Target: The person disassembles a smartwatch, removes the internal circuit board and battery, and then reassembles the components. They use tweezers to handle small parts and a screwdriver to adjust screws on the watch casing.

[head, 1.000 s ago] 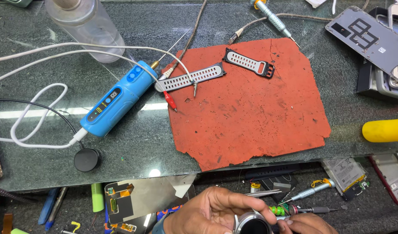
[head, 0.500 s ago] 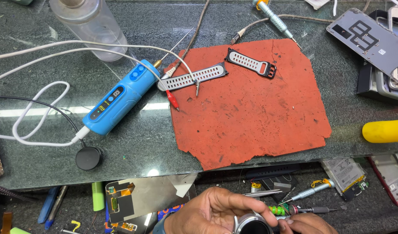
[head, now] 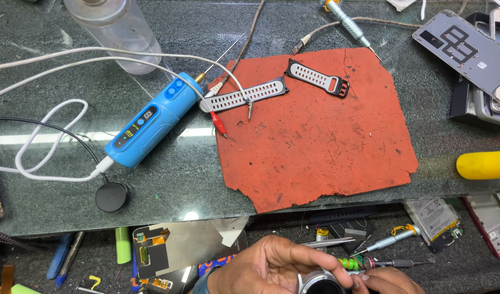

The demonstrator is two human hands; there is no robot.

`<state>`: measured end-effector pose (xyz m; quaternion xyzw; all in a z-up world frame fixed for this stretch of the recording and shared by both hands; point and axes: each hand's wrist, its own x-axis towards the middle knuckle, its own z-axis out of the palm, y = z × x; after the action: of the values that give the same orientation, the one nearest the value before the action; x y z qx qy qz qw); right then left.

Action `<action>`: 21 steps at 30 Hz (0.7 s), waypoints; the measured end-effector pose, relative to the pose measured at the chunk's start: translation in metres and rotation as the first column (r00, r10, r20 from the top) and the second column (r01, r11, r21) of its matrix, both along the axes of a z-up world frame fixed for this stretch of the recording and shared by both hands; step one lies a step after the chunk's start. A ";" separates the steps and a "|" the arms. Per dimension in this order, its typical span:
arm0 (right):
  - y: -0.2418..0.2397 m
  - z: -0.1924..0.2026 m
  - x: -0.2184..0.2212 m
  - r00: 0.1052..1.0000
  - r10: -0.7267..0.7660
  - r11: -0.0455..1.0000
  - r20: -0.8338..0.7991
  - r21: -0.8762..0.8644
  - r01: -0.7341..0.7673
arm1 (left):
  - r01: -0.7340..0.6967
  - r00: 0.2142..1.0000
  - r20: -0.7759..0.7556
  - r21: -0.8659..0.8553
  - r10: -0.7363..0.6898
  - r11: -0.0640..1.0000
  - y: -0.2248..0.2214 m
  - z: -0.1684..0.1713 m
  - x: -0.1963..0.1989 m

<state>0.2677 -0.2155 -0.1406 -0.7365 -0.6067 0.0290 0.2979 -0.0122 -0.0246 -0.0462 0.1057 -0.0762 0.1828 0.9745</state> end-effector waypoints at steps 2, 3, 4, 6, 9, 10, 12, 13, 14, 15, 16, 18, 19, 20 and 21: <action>0.000 0.001 0.000 1.000 0.005 1.000 -0.001 -0.001 -0.005 | 0.003 1.000 -0.021 0.017 -0.003 1.000 0.000 0.001 0.000; 0.000 0.002 -0.001 1.000 0.007 1.000 -0.001 -0.002 -0.007 | 0.002 1.000 -0.024 0.023 -0.001 1.000 0.001 0.001 0.000; 0.001 0.002 0.000 1.000 0.004 1.000 -0.003 -0.010 -0.004 | 0.001 1.000 -0.026 0.030 0.000 1.000 0.001 0.002 0.001; 0.000 0.002 0.000 1.000 -0.002 1.000 -0.006 -0.028 0.002 | 0.000 1.000 -0.015 0.020 0.001 1.000 0.002 0.005 0.001; -0.002 0.001 0.001 1.000 -0.010 0.999 -0.004 -0.051 0.010 | 0.011 1.000 -0.022 0.011 -0.010 1.000 0.003 0.007 0.000; -0.003 0.001 0.002 1.000 -0.007 0.998 -0.007 -0.068 0.006 | 0.010 1.000 -0.025 0.009 -0.010 1.000 0.002 0.007 -0.001; -0.003 0.000 0.006 1.000 -0.001 0.995 -0.012 -0.100 0.000 | -0.005 1.000 -0.022 -0.002 0.005 1.000 0.001 0.008 0.001; -0.003 -0.001 0.008 1.000 -0.004 0.994 -0.009 -0.113 0.003 | -0.009 1.000 -0.021 -0.015 0.009 1.000 0.001 0.008 0.001; -0.004 -0.002 0.009 1.000 -0.006 0.992 -0.006 -0.127 0.006 | -0.008 1.000 -0.021 -0.045 0.007 0.999 -0.001 0.009 0.002; -0.005 -0.002 0.009 1.000 -0.009 0.990 -0.002 -0.141 0.009 | 0.002 1.000 -0.025 -0.065 -0.003 0.998 -0.002 0.009 0.002; -0.006 -0.003 0.009 1.000 -0.008 0.991 -0.005 -0.131 0.008 | 0.011 0.999 -0.031 -0.085 -0.013 0.996 -0.002 0.010 0.002; -0.007 -0.003 0.008 1.000 -0.006 0.994 -0.011 -0.111 0.005 | 0.045 0.998 -0.049 -0.107 -0.051 0.993 -0.001 0.010 0.000; -0.008 -0.003 0.008 1.000 0.000 0.994 -0.016 -0.113 -0.001 | 0.041 0.998 -0.042 -0.105 -0.046 0.994 -0.001 0.010 0.001; -0.008 -0.003 0.009 1.000 0.005 0.993 -0.022 -0.115 -0.008 | 0.037 0.999 -0.036 -0.102 -0.041 0.994 0.000 0.009 0.001; -0.008 -0.003 0.010 1.000 0.011 0.993 -0.027 -0.117 -0.014 | 0.037 0.999 -0.035 -0.103 -0.040 0.994 0.000 0.009 0.001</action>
<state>0.2776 -0.2236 -0.1433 -0.7484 -0.6046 0.0763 0.2620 -0.0111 -0.0247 -0.0368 0.0575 -0.0506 0.1656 0.9832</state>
